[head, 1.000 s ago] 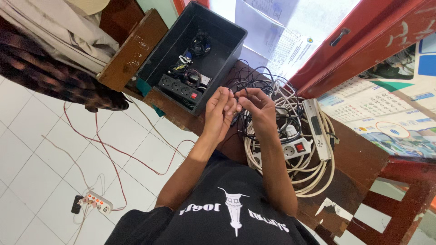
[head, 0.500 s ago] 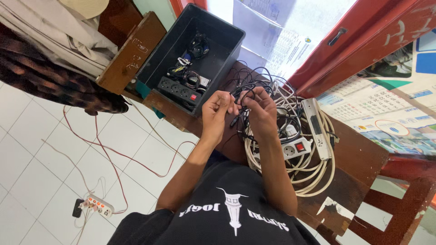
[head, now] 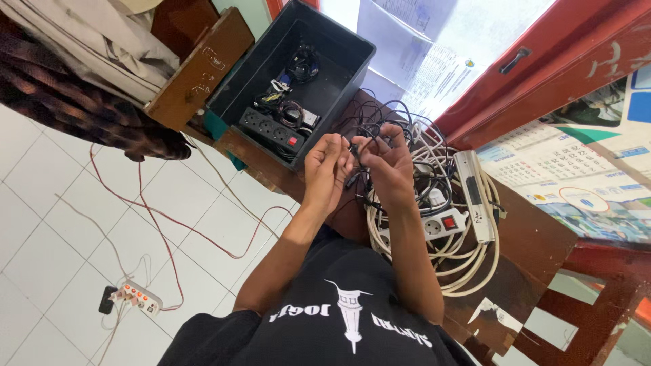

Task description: The person untangles and organizes a pile of black and white cables on a wooden table. They separate the wires, coil them, and place them into a black plastic bin alongside a power strip and other accessories.

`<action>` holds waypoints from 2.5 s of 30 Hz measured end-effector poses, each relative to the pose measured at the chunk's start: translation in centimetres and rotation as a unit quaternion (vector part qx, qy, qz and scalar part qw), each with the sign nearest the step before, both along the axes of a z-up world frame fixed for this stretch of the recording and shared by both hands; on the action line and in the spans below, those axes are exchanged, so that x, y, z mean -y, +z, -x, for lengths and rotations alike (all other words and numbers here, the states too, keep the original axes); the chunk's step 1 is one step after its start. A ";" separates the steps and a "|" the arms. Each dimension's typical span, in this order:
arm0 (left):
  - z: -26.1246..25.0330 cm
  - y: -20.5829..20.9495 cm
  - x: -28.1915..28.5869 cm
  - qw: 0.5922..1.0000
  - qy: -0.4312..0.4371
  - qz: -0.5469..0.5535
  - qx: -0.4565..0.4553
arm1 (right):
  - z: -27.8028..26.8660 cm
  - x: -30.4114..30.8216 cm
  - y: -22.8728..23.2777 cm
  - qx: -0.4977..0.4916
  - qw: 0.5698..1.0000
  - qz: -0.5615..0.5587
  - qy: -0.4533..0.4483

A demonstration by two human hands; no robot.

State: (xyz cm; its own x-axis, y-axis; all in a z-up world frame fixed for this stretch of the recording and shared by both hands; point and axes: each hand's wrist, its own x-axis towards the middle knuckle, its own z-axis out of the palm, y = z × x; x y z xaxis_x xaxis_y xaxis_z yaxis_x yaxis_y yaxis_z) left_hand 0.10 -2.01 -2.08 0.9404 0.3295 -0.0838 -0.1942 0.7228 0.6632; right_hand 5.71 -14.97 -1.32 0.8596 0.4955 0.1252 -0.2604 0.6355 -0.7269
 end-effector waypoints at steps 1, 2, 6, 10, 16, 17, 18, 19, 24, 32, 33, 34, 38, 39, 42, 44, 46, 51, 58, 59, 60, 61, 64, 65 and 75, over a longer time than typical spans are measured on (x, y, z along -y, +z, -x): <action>-0.1 0.0 -0.1 1.000 0.007 0.004 0.001 | 0.1 -0.2 0.1 0.033 0.998 0.038 -0.036; -0.1 -0.1 -0.4 1.000 0.014 0.009 0.002 | 0.4 -0.4 0.2 0.065 0.992 0.075 -0.072; -0.4 -0.3 -0.6 0.999 0.051 0.004 0.003 | 1.5 -1.3 1.3 0.281 0.865 0.320 -0.265; -0.5 -0.3 -0.2 0.993 0.107 -0.047 0.004 | 2.6 -1.7 2.4 0.316 0.793 0.424 -0.302; -0.6 -0.1 -0.3 0.987 0.140 -0.078 -0.023 | 2.6 -1.8 3.2 0.395 0.732 0.481 -0.278; -0.6 -0.2 -0.2 0.987 0.136 -0.081 -0.015 | 2.5 -1.8 3.2 0.396 0.733 0.491 -0.255; -0.7 -0.3 -0.2 0.988 0.133 -0.084 -0.007 | 2.5 -1.7 3.2 0.398 0.733 0.501 -0.231; -0.7 -0.4 -0.2 0.987 0.135 -0.087 -0.004 | 2.5 -1.5 3.1 0.392 0.743 0.495 -0.221; -0.8 -1.3 -0.1 0.989 0.121 -0.076 0.022 | 2.2 -0.1 2.3 0.382 0.789 0.464 -0.126; -0.4 -0.9 -0.6 0.980 0.113 -0.163 0.008 | 0.7 -0.2 -0.7 0.145 0.955 0.254 -0.046; -0.2 -1.0 -0.7 0.978 0.114 -0.175 0.017 | 0.7 -0.1 -0.9 0.136 0.957 0.250 -0.057; -0.1 -1.1 -0.7 0.972 0.116 -0.202 0.003 | 0.6 -0.1 -1.1 0.116 0.968 0.215 -0.046; 0.2 -1.6 -1.2 0.964 0.119 -0.237 -0.038 | 0.7 0.0 -0.9 0.017 0.999 0.044 0.009; 0.1 -1.8 -1.3 0.966 0.119 -0.227 -0.045 | 0.7 0.2 -0.7 -0.014 1.000 -0.007 0.025; -0.2 -2.3 -1.7 0.963 0.139 -0.219 -0.079 | 0.8 1.0 -0.1 0.055 0.998 -0.019 0.016; -0.5 -2.6 -1.6 0.969 0.147 -0.179 -0.083 | 1.0 1.1 0.2 0.067 0.998 -0.006 -0.009; -0.7 -2.6 -1.7 0.972 0.154 -0.155 -0.084 | 1.2 0.9 0.3 0.092 0.995 0.027 -0.034; -0.7 -2.0 -1.3 0.964 0.139 -0.217 -0.069 | 1.4 0.5 0.3 0.074 0.996 0.008 -0.058; 0.2 1.0 -3.8 0.979 -0.201 -0.017 0.004 | 0.0 2.1 0.5 0.027 0.998 -0.012 -0.062; 0.4 1.3 -4.0 0.969 -0.246 -0.018 0.014 | 0.0 2.3 0.4 0.026 0.998 -0.001 -0.056; 0.6 1.6 -4.1 0.956 -0.290 -0.019 0.023 | 0.1 2.4 0.4 0.025 0.998 0.010 -0.050; 0.6 1.7 -4.1 0.953 -0.302 -0.018 -0.004 | 0.1 2.4 0.3 0.028 0.999 0.016 -0.039; 0.7 1.6 -3.7 0.943 -0.325 -0.049 -0.060 | 0.3 2.2 0.3 0.048 0.998 0.036 -0.019; 0.8 1.5 -3.5 0.939 -0.328 -0.084 -0.059 | 0.3 2.1 0.4 0.062 0.997 0.046 -0.021; 0.7 0.4 -3.3 0.973 -0.221 0.038 -0.050 | 0.1 2.4 0.7 0.061 0.997 0.030 -0.024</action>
